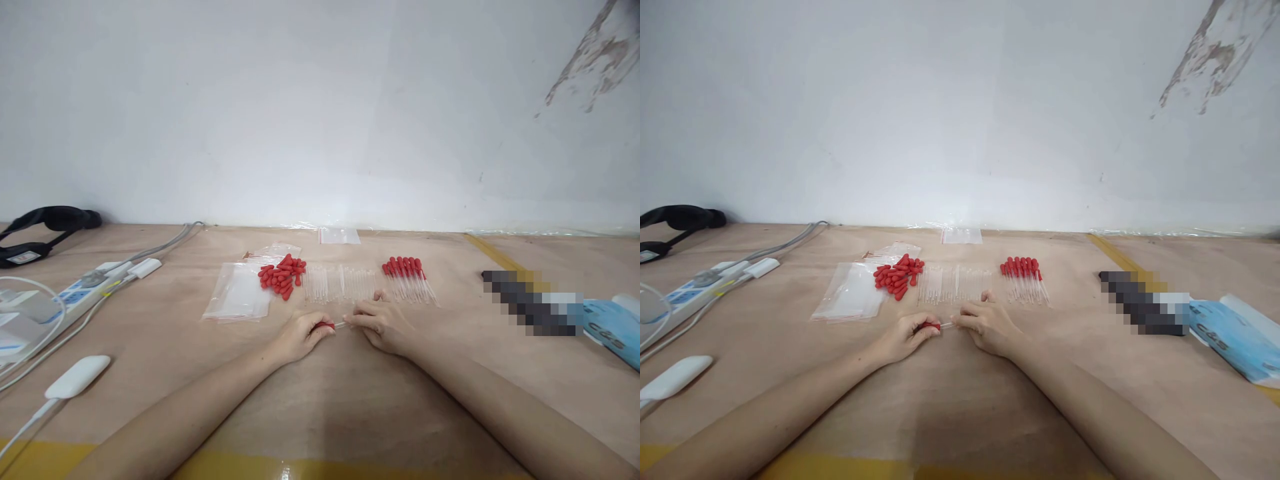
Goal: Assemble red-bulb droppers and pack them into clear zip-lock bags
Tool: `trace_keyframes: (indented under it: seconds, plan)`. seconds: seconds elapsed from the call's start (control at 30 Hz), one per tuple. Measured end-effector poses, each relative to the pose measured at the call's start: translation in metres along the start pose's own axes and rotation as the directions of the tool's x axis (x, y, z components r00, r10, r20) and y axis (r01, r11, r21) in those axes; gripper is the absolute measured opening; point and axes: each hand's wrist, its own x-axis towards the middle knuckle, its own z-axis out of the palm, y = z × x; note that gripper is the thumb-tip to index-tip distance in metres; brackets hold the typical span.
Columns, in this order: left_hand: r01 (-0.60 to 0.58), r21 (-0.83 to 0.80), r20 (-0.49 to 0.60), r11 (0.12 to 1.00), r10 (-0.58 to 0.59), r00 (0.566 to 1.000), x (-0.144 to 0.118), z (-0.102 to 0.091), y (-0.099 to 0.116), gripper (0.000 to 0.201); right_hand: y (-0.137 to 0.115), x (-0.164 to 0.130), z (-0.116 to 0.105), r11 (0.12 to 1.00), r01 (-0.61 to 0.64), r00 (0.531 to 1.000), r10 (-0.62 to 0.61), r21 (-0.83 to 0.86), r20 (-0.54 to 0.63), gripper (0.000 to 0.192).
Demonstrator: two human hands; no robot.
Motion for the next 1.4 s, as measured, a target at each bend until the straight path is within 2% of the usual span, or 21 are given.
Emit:
trace_keyframes:
  seconds: [0.27, 0.43, 0.67, 0.77, 0.87, 0.93, 0.97, 1.03, 1.13, 1.2, 1.27, 1.4]
  plan:
    - [-0.099, 0.096, -0.065, 0.99, 0.106, 0.992, -0.002, 0.003, -0.002, 0.017, -0.016, 0.001, 0.008, 0.986, -0.166, 0.986, 0.166, 0.031, 0.01, 0.025]
    - [-0.119, 0.102, -0.067, 0.988, 0.126, 0.99, -0.002, 0.002, 0.001, 0.017, -0.021, 0.005, 0.01, 0.975, -0.214, 0.973, 0.208, 0.052, 0.099, 0.028]
    - [-0.142, 0.154, 0.007, 0.978, 0.142, 0.99, -0.002, 0.001, 0.0, 0.018, -0.026, 0.01, 0.012, 0.957, -0.269, 0.945, 0.24, 0.109, 0.22, 0.03]
    - [-0.144, 0.164, -0.01, 0.976, 0.147, 0.989, 0.002, -0.001, -0.001, 0.019, -0.027, 0.015, 0.01, 0.936, -0.32, 0.927, 0.276, 0.15, 0.252, 0.029]
    - [-0.147, 0.2, -0.064, 0.969, 0.163, 0.985, 0.008, -0.012, -0.002, 0.019, -0.022, 0.02, -0.001, 0.889, -0.393, 0.901, 0.322, 0.235, 0.289, 0.027]
    - [-0.116, 0.278, -0.15, 0.954, 0.162, 0.975, 0.01, -0.025, -0.007, 0.025, -0.01, 0.021, -0.012, 0.831, -0.49, 0.854, 0.396, 0.264, 0.338, 0.028]
    - [-0.076, 0.326, -0.209, 0.942, 0.151, 0.966, 0.011, -0.031, -0.011, 0.027, -0.001, 0.021, -0.018, 0.79, -0.555, 0.815, 0.456, 0.259, 0.357, 0.029]
    - [0.045, 0.409, -0.308, 0.912, 0.092, 0.947, 0.012, -0.044, -0.02, 0.024, 0.022, 0.019, -0.029, 0.687, -0.693, 0.71, 0.598, 0.219, 0.372, 0.03]
    - [0.22, 0.49, -0.39, 0.844, -0.013, 0.921, 0.013, -0.057, -0.035, 0.016, 0.055, 0.017, -0.036, 0.506, -0.858, 0.511, 0.824, 0.089, 0.246, 0.028]
    - [0.286, 0.521, -0.408, 0.804, -0.06, 0.911, 0.013, -0.06, -0.042, 0.015, 0.07, 0.016, -0.033, 0.432, -0.901, 0.421, 0.894, -0.043, 0.153, 0.029]
    - [0.315, 0.539, -0.403, 0.781, -0.089, 0.911, 0.013, -0.061, -0.046, 0.015, 0.076, 0.017, -0.024, 0.399, -0.902, 0.39, 0.917, -0.163, 0.089, 0.03]
    - [0.327, 0.562, -0.383, 0.76, -0.112, 0.917, 0.011, -0.059, -0.049, 0.016, 0.076, 0.016, -0.007, 0.394, -0.855, 0.41, 0.912, -0.337, 0.026, 0.035]
